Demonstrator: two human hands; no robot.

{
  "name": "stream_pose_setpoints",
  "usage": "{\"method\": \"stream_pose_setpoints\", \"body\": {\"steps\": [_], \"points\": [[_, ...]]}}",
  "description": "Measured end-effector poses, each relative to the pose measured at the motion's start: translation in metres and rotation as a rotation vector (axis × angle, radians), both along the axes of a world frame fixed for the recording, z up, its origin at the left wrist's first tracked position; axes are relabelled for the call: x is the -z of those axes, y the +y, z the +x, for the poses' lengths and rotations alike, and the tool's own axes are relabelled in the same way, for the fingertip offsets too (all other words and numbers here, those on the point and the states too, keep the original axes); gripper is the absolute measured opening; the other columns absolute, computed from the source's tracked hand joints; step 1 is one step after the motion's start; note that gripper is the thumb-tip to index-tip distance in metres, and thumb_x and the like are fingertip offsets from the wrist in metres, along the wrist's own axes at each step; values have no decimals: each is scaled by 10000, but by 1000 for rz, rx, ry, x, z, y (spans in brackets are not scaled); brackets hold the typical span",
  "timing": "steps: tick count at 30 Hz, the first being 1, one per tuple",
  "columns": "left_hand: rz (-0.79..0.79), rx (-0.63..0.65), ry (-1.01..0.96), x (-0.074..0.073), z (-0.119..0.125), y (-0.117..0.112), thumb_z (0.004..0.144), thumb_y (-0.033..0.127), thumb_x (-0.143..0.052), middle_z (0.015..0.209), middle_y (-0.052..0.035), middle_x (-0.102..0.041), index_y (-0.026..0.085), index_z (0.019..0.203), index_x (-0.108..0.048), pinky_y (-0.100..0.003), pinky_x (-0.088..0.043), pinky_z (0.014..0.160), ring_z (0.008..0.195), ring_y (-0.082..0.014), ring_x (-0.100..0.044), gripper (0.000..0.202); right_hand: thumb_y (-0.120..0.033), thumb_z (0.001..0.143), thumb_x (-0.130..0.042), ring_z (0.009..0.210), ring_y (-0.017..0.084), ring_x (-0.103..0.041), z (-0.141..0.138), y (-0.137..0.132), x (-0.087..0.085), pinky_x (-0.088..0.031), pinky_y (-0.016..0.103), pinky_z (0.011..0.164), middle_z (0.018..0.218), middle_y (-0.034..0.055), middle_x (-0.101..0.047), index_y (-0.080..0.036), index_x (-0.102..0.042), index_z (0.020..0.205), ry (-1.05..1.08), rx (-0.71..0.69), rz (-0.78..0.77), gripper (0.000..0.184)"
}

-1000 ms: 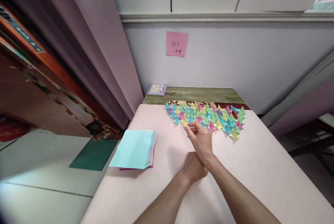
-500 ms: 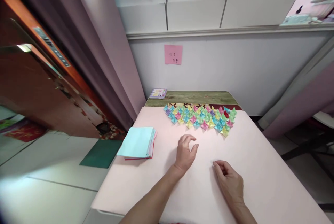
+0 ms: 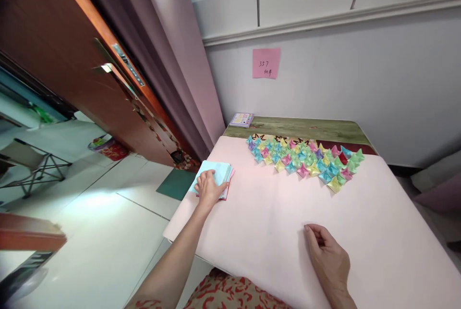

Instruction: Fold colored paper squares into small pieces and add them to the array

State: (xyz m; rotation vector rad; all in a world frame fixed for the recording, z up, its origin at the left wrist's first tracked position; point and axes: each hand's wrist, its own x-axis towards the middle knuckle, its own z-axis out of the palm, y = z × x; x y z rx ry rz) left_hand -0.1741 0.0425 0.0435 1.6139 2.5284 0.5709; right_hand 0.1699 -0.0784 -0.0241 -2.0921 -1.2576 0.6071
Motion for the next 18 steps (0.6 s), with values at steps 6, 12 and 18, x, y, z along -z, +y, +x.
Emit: {"method": "stream_pose_setpoints", "body": {"steps": [6, 12, 18], "points": [[-24, 15, -53, -7, 2, -1, 689, 426, -762, 1225, -108, -567, 204, 1154, -548, -466, -381, 942, 1185, -314, -490, 558, -618, 763, -571, 699, 208, -701, 0, -2, -5, -516, 257, 598, 776, -8, -750, -268, -728, 904, 13, -24, -15, 409], [-35, 7, -139, -11, -5, -1, 684, 398, -772, 1206, -93, -590, 209, 1094, -583, -433, -407, 932, 1185, -305, -516, 489, -650, 750, -570, 685, 207, -699, 4, -4, -5, -516, 248, 557, 786, -11, -753, -274, -727, 915, 14, -53, -64, 440], [-33, 25, -148, -13, -6, -2, 751, 349, -719, 1201, -93, -620, 199, 1082, -606, -416, -405, 963, 1163, -285, -539, 380, -663, 728, -580, 687, 197, -703, 7, -3, -7, -532, 236, 573, 802, -18, -756, -275, -730, 903, 54, -81, -108, 451]]}}
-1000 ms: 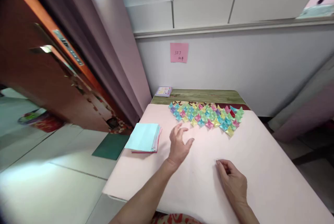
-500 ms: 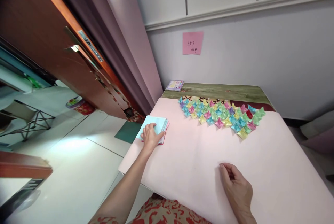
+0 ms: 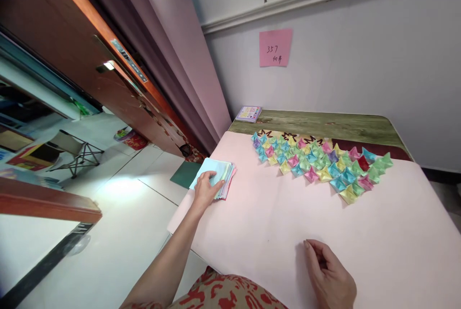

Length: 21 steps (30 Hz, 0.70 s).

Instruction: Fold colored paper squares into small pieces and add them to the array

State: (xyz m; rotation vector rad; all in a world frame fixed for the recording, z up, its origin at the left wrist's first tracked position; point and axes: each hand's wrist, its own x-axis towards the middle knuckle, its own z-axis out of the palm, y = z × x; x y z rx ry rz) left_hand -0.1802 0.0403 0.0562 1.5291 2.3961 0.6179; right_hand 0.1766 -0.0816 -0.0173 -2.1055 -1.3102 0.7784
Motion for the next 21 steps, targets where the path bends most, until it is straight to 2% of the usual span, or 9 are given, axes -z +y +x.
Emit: {"method": "stream_pose_setpoints", "body": {"steps": [3, 5, 9, 11, 13, 16, 18, 20, 21], "points": [[19, 31, -12, 0, -4, 0, 778, 335, -689, 1167, -99, -652, 186, 1086, -623, -374, -430, 939, 1109, -264, -579, 349, -659, 732, -583, 680, 194, -705, 2, 0, -1, -536, 231, 567, 805, -15, -758, -272, -733, 901, 3, -11, 7, 447], [43, 37, -31, 1, -9, 0, 821, 298, -627, 1110, -89, -686, 187, 1095, -636, -329, -461, 869, 1019, -237, -626, 295, -652, 734, -592, 654, 191, -703, 2, 0, 0, -533, 225, 543, 793, -10, -758, -265, -737, 894, 2, -21, 21, 443], [46, -31, -19, -3, -18, 0, 869, 230, -510, 865, -59, -733, 192, 1060, -683, -293, -472, 721, 801, -218, -675, 261, -626, 737, -612, 612, 180, -695, 3, -1, 2, -522, 209, 503, 759, -10, -754, -256, -742, 884, 4, -38, 55, 420], [61, -58, 16, -10, -17, 0, 881, 218, -472, 826, -79, -733, 173, 1044, -696, -316, -473, 730, 799, -239, -680, 281, -608, 747, -615, 607, 173, -689, 3, -3, 2, -526, 203, 515, 751, -12, -749, -249, -741, 882, 21, -45, 76, 403], [163, -1, 83, -19, -7, -2, 885, 184, -435, 953, -117, -739, 156, 1052, -695, -362, -468, 838, 921, -261, -675, 310, -594, 762, -614, 609, 165, -683, 3, -4, 0, -536, 198, 548, 755, -8, -745, -235, -737, 880, 62, -42, 107, 397], [381, 296, 192, -33, 30, -8, 872, 129, -411, 1167, -121, -698, 172, 1089, -683, -470, -321, 1083, 1135, -267, -607, 351, -585, 769, -624, 633, 164, -681, 1, -1, -7, -547, 197, 586, 765, 12, -739, -207, -727, 935, 168, -16, 187, 425], [395, 558, 156, -36, 63, -13, 852, 116, -437, 1224, -102, -678, 207, 1151, -665, -516, -211, 1155, 1189, -257, -583, 387, -553, 766, -649, 683, 173, -691, -2, 7, -15, -558, 210, 606, 802, 32, -739, -190, -674, 1126, 275, -54, 255, 512], [359, 829, 71, -31, 97, -18, 816, 115, -477, 1255, -97, -666, 234, 1171, -660, -561, -138, 1175, 1215, -270, -571, 417, -479, 782, -668, 692, 165, -689, -7, 18, -22, -575, 243, 660, 893, 37, -744, -206, -487, 1392, 332, -134, 284, 693], [320, 953, 33, -26, 112, -20, 802, 115, -490, 1258, -93, -665, 247, 1172, -660, -578, -116, 1177, 1217, -276, -570, 428, -439, 786, -673, 685, 160, -684, -8, 24, -25, -577, 259, 673, 929, 37, -741, -213, -391, 1465, 352, -168, 300, 769]]}}
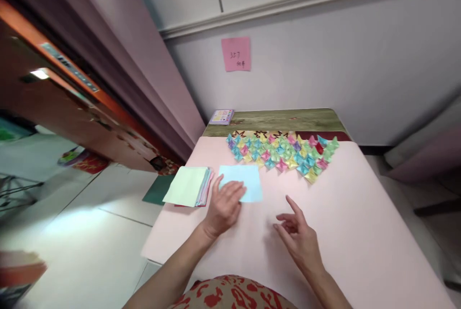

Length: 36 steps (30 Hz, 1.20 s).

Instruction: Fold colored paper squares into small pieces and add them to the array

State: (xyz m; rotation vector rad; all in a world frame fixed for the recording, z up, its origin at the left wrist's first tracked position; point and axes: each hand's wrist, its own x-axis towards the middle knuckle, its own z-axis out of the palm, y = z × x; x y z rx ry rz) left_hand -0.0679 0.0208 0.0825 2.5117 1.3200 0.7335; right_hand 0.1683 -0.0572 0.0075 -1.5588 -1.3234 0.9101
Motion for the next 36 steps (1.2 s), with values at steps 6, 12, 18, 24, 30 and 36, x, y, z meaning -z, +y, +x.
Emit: {"method": "stream_pose_setpoints", "body": {"steps": [6, 12, 18, 24, 30, 36], "points": [[-141, 316, -29, 42, 46, -8, 756, 67, -492, 1123, -78, -714, 253, 1128, -669, -566, -171, 1168, 1085, -239, -634, 452, -250, 713, -647, 684, 176, -658, 0, 20, 9, -549, 283, 659, 843, 9, -738, -236, -685, 1163, 105, -83, -40, 452], [-147, 95, -204, 54, 37, -18, 827, 165, -567, 1247, -105, -643, 227, 1280, -547, -495, -254, 1155, 1200, -235, -561, 457, -437, 765, -685, 542, 150, -573, -2, 24, 12, -480, 260, 528, 607, -5, -648, -178, -686, 778, 367, 95, -189, 260], [-689, -451, -738, 52, 32, -13, 737, 412, -743, 1038, -128, -655, 161, 1072, -556, -399, -546, 815, 850, -218, -667, 458, -518, 663, -799, 656, 173, -628, -3, 36, -6, -551, 300, 665, 691, 21, -663, -169, -679, 757, 656, 341, -234, 381], [-1393, -322, -1329, 31, 72, -7, 671, 395, -826, 996, -127, -711, 127, 979, -645, -348, -596, 722, 837, -222, -707, 447, -490, 688, -804, 660, 162, -628, -15, 29, -25, -564, 308, 675, 706, 25, -660, -163, -683, 787, 745, 277, -183, 363], [-1224, -367, -1315, 8, 87, 1, 666, 418, -823, 767, -48, -698, 110, 891, -670, -309, -607, 601, 653, -172, -682, 411, -482, 732, -771, 691, 165, -644, -5, 21, -45, -571, 304, 644, 760, -8, -672, -211, -589, 1122, 632, 295, -102, 508], [-1151, -331, -1374, -3, 91, -4, 681, 417, -812, 808, -50, -705, 119, 903, -675, -313, -604, 638, 712, -175, -677, 396, -429, 805, -706, 547, 117, -485, -6, 31, -59, -542, 257, 543, 527, -101, -411, -218, -538, 1294, 533, 361, 33, 558]]}}
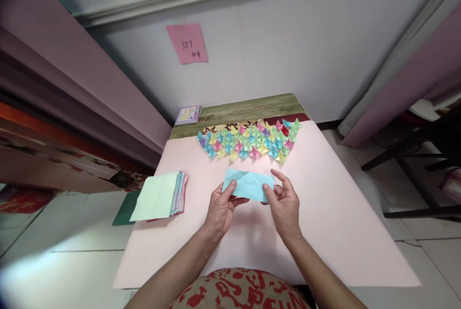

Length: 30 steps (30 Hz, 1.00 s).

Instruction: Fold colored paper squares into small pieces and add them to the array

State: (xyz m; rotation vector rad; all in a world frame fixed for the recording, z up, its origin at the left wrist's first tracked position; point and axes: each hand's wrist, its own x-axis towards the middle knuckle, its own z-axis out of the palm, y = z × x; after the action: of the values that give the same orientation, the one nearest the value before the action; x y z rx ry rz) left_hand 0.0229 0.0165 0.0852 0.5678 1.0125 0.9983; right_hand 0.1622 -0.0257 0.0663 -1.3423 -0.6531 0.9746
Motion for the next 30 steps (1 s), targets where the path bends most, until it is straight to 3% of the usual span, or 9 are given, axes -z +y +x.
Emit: {"method": "stream_pose_setpoints", "body": {"steps": [4, 6, 8, 10, 13, 16, 20, 26, 30], "points": [[24, 14, 18, -1, 5, -5, 639, 371, -840, 894, -62, -725, 144, 992, -679, -310, -596, 605, 738, -198, -690, 449, -393, 853, -664, 514, 108, -474, -10, 0, -3, -518, 248, 544, 532, -96, -412, -209, -510, 1338, -100, -24, 45, 541], [3, -31, 41, -1, 3, -3, 603, 358, -855, 875, -58, -719, 142, 978, -675, -286, -584, 543, 687, -185, -681, 469, -375, 890, -618, 551, 123, -533, -5, -4, -2, -533, 265, 580, 589, -65, -509, -211, -471, 1381, -172, -94, 93, 538], [-30, -56, 56, -2, -1, 0, 578, 347, -865, 811, -47, -704, 125, 923, -677, -260, -570, 495, 633, -162, -661, 452, -338, 908, -588, 690, 157, -633, 7, -8, -1, -569, 316, 689, 800, 9, -654, -236, -422, 1424, -252, -218, 186, 552], [-43, -27, 62, -3, -7, 4, 573, 336, -867, 758, -35, -688, 115, 892, -681, -243, -558, 462, 583, -141, -639, 431, -268, 893, -597, 867, 190, -683, 22, -10, 0, -567, 365, 824, 1055, 58, -688, -276, -468, 1395, -377, -381, 275, 518], [-26, 69, 69, -6, -10, 7, 591, 330, -860, 720, -32, -681, 106, 877, -689, -229, -531, 421, 524, -126, -615, 402, -211, 869, -600, 911, 197, -689, 38, -8, -2, -566, 349, 828, 1088, 44, -697, -304, -628, 1240, -545, -475, 326, 384], [8, 161, 82, -9, -8, 6, 627, 339, -841, 671, -36, -667, 92, 839, -693, -221, -510, 403, 488, -122, -600, 357, -234, 846, -635, 896, 207, -681, 43, -2, -5, -569, 328, 764, 970, 49, -716, -272, -730, 1023, -594, -448, 327, 205], [47, 238, 94, -15, -5, 0, 659, 327, -824, 730, -58, -689, 97, 867, -695, -234, -529, 439, 529, -140, -627, 336, -262, 814, -680, 857, 209, -677, 45, 1, -8, -562, 311, 695, 906, 58, -718, -247, -747, 867, -572, -397, 316, 87], [98, 244, 112, -23, -5, -6, 652, 305, -831, 804, -64, -705, 125, 897, -699, -259, -557, 507, 612, -169, -658, 332, -332, 774, -741, 783, 199, -674, 45, -1, -14, -549, 290, 621, 885, 65, -726, -234, -749, 796, -496, -417, 280, 101], [113, 233, 110, -25, 0, -9, 746, 418, -758, 820, -98, -717, 105, 938, -719, -287, -575, 549, 620, -185, -675, 369, -424, 759, -759, 631, 172, -635, 36, -4, -16, -523, 279, 556, 745, 55, -698, -190, -696, 752, -351, -283, 134, 243]]}}
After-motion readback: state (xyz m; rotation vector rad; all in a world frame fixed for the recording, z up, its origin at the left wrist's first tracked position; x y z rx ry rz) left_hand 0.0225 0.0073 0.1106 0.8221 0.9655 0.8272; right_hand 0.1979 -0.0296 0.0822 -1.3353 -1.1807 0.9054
